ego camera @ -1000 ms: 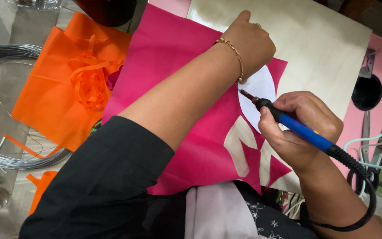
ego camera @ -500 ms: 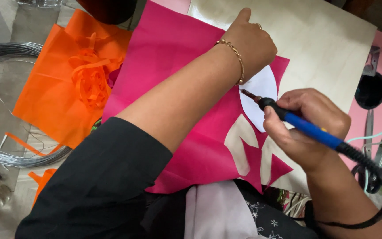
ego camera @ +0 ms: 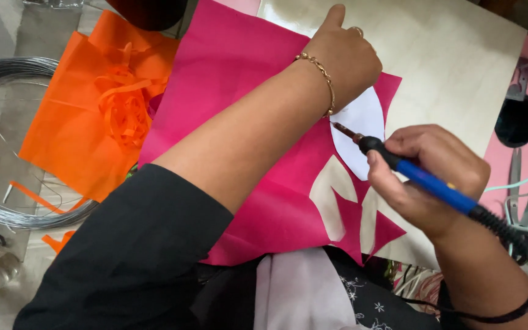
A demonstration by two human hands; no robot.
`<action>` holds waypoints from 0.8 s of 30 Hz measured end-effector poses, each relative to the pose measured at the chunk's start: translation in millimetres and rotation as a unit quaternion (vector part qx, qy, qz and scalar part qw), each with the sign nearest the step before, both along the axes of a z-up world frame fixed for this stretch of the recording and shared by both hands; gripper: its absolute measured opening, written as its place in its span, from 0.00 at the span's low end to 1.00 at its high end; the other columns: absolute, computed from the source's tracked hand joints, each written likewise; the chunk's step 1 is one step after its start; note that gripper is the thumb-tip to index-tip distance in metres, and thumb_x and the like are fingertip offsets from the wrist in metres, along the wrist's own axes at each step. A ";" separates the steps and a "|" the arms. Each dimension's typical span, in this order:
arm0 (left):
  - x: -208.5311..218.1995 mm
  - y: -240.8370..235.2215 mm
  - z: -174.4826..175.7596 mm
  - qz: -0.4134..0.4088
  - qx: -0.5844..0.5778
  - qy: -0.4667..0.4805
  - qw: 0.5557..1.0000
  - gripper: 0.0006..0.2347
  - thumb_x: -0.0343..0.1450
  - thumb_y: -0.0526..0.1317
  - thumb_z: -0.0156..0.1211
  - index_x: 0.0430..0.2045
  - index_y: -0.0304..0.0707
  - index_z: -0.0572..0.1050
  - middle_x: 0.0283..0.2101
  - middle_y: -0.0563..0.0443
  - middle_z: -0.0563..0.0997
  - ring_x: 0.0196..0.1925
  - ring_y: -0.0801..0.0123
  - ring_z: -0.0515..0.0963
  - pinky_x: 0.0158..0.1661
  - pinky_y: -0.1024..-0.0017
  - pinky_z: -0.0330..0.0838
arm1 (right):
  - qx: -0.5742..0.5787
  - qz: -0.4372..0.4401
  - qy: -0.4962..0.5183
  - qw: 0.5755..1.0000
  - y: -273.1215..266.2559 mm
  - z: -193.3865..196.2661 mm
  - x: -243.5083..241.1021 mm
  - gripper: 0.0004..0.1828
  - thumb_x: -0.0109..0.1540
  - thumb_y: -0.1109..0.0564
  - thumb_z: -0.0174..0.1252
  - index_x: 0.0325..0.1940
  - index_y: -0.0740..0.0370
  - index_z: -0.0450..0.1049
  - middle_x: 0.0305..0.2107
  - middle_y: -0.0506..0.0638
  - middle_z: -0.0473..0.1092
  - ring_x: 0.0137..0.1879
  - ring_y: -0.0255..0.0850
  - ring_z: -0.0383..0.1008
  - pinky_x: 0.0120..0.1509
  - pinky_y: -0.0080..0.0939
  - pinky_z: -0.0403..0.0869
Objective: Using a heated cutting tool and a template to cut leaf shapes out of fabric, followed by trimming with scissors.
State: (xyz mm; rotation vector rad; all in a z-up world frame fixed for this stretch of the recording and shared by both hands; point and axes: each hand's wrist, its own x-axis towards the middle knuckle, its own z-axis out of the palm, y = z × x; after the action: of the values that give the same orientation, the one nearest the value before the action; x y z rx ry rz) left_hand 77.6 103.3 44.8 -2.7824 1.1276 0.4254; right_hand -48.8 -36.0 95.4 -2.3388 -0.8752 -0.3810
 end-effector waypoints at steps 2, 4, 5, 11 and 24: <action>0.2 -2.1 -6.4 -0.004 -0.005 -0.021 1.000 0.09 0.59 0.33 0.60 0.24 0.56 0.76 0.30 0.61 0.78 0.43 0.64 0.71 0.52 0.49 0.50 | -0.001 -0.006 -0.001 1.000 1.5 -0.4 -5.5 0.11 0.55 0.71 0.65 0.26 0.76 0.67 0.25 0.65 0.70 0.33 0.51 0.72 0.38 0.41 0.70; 2.0 -3.8 -11.1 -0.008 -0.008 -0.042 0.999 0.09 0.59 0.33 0.60 0.24 0.56 0.76 0.29 0.61 0.78 0.43 0.64 0.71 0.51 0.50 0.51 | 0.000 -0.012 -0.001 1.000 1.9 -0.2 -7.6 0.12 0.55 0.72 0.65 0.25 0.76 0.66 0.25 0.65 0.69 0.33 0.52 0.72 0.39 0.42 0.71; 2.9 -4.3 -12.7 -0.010 -0.014 -0.042 0.999 0.09 0.60 0.32 0.59 0.22 0.56 0.75 0.28 0.61 0.78 0.42 0.64 0.71 0.50 0.53 0.52 | -0.002 -0.008 -0.002 1.000 1.8 0.4 -7.6 0.12 0.55 0.73 0.65 0.25 0.76 0.66 0.25 0.65 0.69 0.33 0.52 0.72 0.38 0.42 0.70; 3.9 -5.3 -15.5 -0.013 -0.009 -0.031 0.999 0.08 0.59 0.32 0.59 0.22 0.56 0.75 0.28 0.59 0.79 0.41 0.65 0.72 0.47 0.60 0.55 | -0.001 0.003 0.000 1.000 0.2 0.5 -8.1 0.11 0.55 0.73 0.64 0.26 0.77 0.67 0.25 0.64 0.69 0.33 0.52 0.72 0.38 0.42 0.71; 2.8 -9.9 -24.3 -0.008 -0.025 -0.034 0.999 0.08 0.61 0.31 0.55 0.20 0.54 0.73 0.26 0.60 0.76 0.31 0.63 0.75 0.46 0.60 0.58 | 0.001 0.008 0.013 1.000 -6.7 -0.6 -9.2 0.11 0.55 0.71 0.66 0.25 0.77 0.68 0.24 0.63 0.69 0.34 0.52 0.74 0.39 0.42 0.73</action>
State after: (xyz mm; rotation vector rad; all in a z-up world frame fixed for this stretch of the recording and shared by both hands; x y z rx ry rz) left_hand 80.4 93.4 20.5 -2.8049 1.1588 0.3041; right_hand -58.0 -42.7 94.8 -2.3284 -0.8795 -0.3455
